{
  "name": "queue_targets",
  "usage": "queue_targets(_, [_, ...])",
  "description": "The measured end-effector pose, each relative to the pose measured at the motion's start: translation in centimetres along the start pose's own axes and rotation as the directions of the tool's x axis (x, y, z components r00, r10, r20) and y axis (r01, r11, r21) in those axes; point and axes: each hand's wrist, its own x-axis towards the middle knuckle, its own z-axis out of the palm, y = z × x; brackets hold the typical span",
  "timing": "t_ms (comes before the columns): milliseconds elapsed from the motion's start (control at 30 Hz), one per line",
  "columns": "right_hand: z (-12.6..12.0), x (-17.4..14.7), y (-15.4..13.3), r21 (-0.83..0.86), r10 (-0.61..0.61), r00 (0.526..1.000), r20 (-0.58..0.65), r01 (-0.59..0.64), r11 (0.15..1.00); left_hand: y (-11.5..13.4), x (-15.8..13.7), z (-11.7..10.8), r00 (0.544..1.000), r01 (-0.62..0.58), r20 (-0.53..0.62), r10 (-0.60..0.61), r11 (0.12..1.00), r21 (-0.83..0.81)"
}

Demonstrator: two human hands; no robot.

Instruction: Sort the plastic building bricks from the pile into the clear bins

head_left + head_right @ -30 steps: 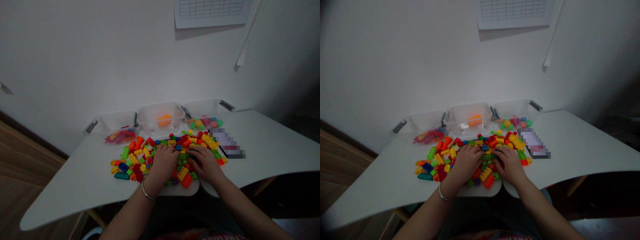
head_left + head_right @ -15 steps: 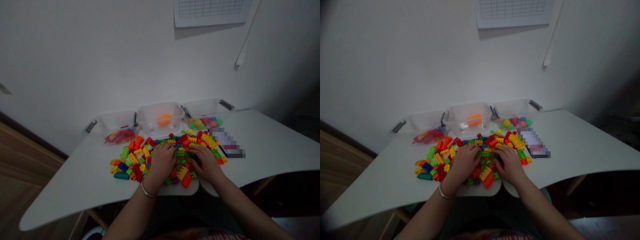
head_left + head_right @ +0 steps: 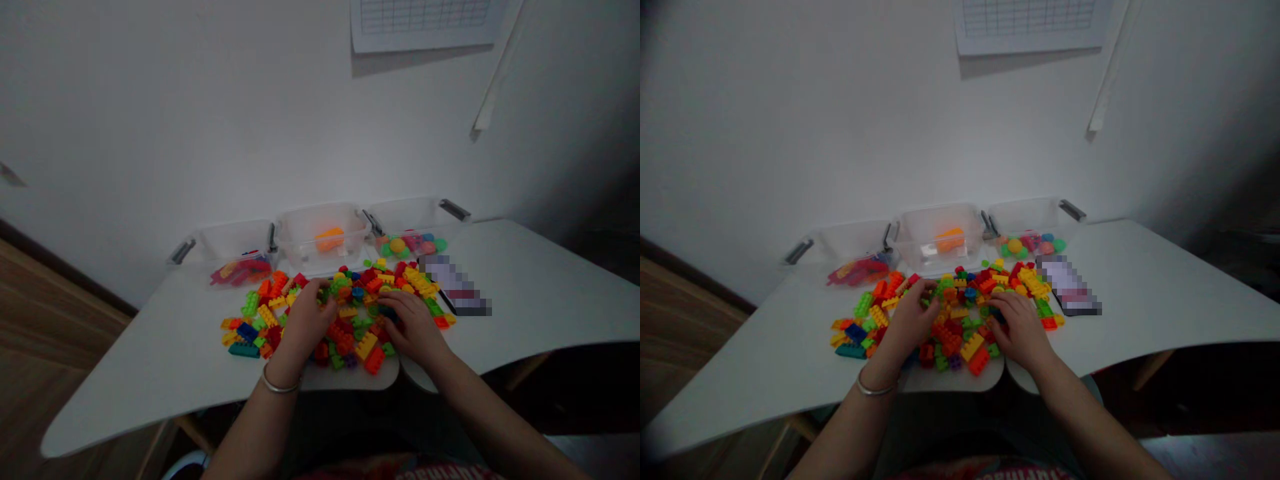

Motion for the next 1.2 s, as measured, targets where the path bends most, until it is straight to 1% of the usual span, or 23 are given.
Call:
queue_targets(33, [0.0,0.0,0.0,0.001,-0.004,1.0,-0.001,0.004,1.0,-0.3,0.1,-0.1,0.999,0.042,-0.012,-0.044,0.989,-0.142])
queue_targets(67, [0.0,0.0,0.0,0.001,-0.005,1.0,-0.002,0.005,1.0,-0.5,0.3,-0.3,0.996,0.082,-0.017,-0.091,0.954,-0.288])
queue_targets(100, [0.0,0.0,0.0,0.001,-0.005,1.0,-0.004,0.005,1.0,-0.6,0.4,-0.5,0.99,0.122,-0.014,-0.141,0.897,-0.424])
queue_targets(200, [0.0,0.0,0.0,-0.001,0.004,1.0,-0.005,-0.004,1.0,-0.8,0.7,-1.4,0.96,0.218,0.037,-0.278,0.654,-0.724])
queue_targets(267, [-0.1,0.0,-0.1,0.001,0.005,1.0,-0.007,-0.005,1.0,-0.7,0.8,-2.3,0.938,0.247,0.076,-0.339,0.497,-0.832])
queue_targets(300, [-0.1,0.0,-0.1,0.004,0.003,1.0,-0.007,-0.003,1.0,-0.7,0.9,-2.8,0.931,0.247,0.086,-0.356,0.437,-0.865])
queue_targets(367, [-0.1,0.0,-0.1,0.009,0.004,1.0,-0.007,-0.004,1.0,-0.8,1.1,-3.8,0.928,0.224,0.086,-0.362,0.361,-0.905])
queue_targets(400, [-0.1,0.0,-0.2,0.011,0.007,1.0,-0.007,-0.007,1.0,-0.9,1.2,-4.3,0.934,0.203,0.075,-0.349,0.346,-0.916])
queue_targets(467, [-0.1,0.0,-0.2,0.011,0.01,1.0,-0.008,-0.01,1.0,-1.2,1.7,-5.3,0.951,0.134,0.021,-0.307,0.352,-0.926])
queue_targets(500, [-0.1,0.0,-0.2,0.009,0.009,1.0,-0.009,-0.009,1.0,-1.5,2.1,-5.8,0.959,0.086,-0.025,-0.283,0.373,-0.924])
queue_targets(533, [0.0,0.0,-0.2,0.009,0.007,1.0,-0.011,-0.007,1.0,-1.7,2.5,-6.4,0.961,0.031,-0.084,-0.262,0.405,-0.914])
queue_targets(600, [0.0,0.0,-0.2,0.008,0.001,1.0,-0.014,-0.001,1.0,-2.3,3.4,-7.5,0.949,-0.082,-0.221,-0.224,0.502,-0.861])
queue_targets(633, [0.0,0.0,-0.2,0.008,-0.002,1.0,-0.015,0.002,1.0,-2.5,4.0,-8.0,0.93,-0.139,-0.305,-0.207,0.57,-0.81])
queue_targets(667, [0.0,0.0,-0.2,0.007,-0.004,1.0,-0.016,0.004,1.0,-2.8,4.5,-8.6,0.896,-0.195,-0.403,-0.185,0.652,-0.733])
queue_targets(733, [0.0,0.0,-0.1,0.004,-0.008,1.0,-0.016,0.008,1.0,-3.3,5.5,-9.5,0.815,-0.266,-0.569,-0.107,0.803,-0.532])
queue_targets(767, [0.0,0.0,-0.1,0.002,-0.008,1.0,-0.015,0.008,1.0,-3.7,6.0,-9.9,0.77,-0.282,-0.635,-0.057,0.863,-0.42])
queue_targets(833, [0.0,-0.1,0.0,-0.001,-0.008,1.0,-0.017,0.008,1.0,-4.3,6.8,-10.5,0.691,-0.269,-0.722,0.039,0.94,-0.208])
queue_targets(867, [0.0,-0.1,0.0,-0.001,-0.009,1.0,-0.018,0.009,1.0,-4.7,7.1,-10.7,0.678,-0.233,-0.732,0.071,0.965,-0.122])
queue_targets(900, [0.0,-0.1,0.0,0.0,-0.011,1.0,-0.019,0.011,1.0,-5.1,7.5,-10.8,0.681,-0.187,-0.727,0.088,0.981,-0.056])
queue_targets(967, [0.0,0.0,0.1,0.003,-0.015,1.0,-0.019,0.015,1.0,-5.8,8.0,-11.0,0.718,-0.091,-0.689,0.096,0.995,0.044])
queue_targets(1067, [0.0,0.0,0.1,0.004,-0.008,1.0,-0.018,0.008,1.0,-6.7,8.5,-11.1,0.763,0.043,-0.642,0.082,0.983,0.177])
queue_targets(1133, [0.0,0.0,0.1,0.005,-0.003,1.0,-0.018,0.003,1.0,-7.2,8.7,-11.2,0.794,0.15,-0.605,0.062,0.944,0.293])
queue_targets(1200, [0.0,0.0,0.1,0.004,-0.002,1.0,-0.016,0.002,1.0,-7.5,8.8,-11.2,0.839,0.236,-0.543,0.032,0.878,0.416])
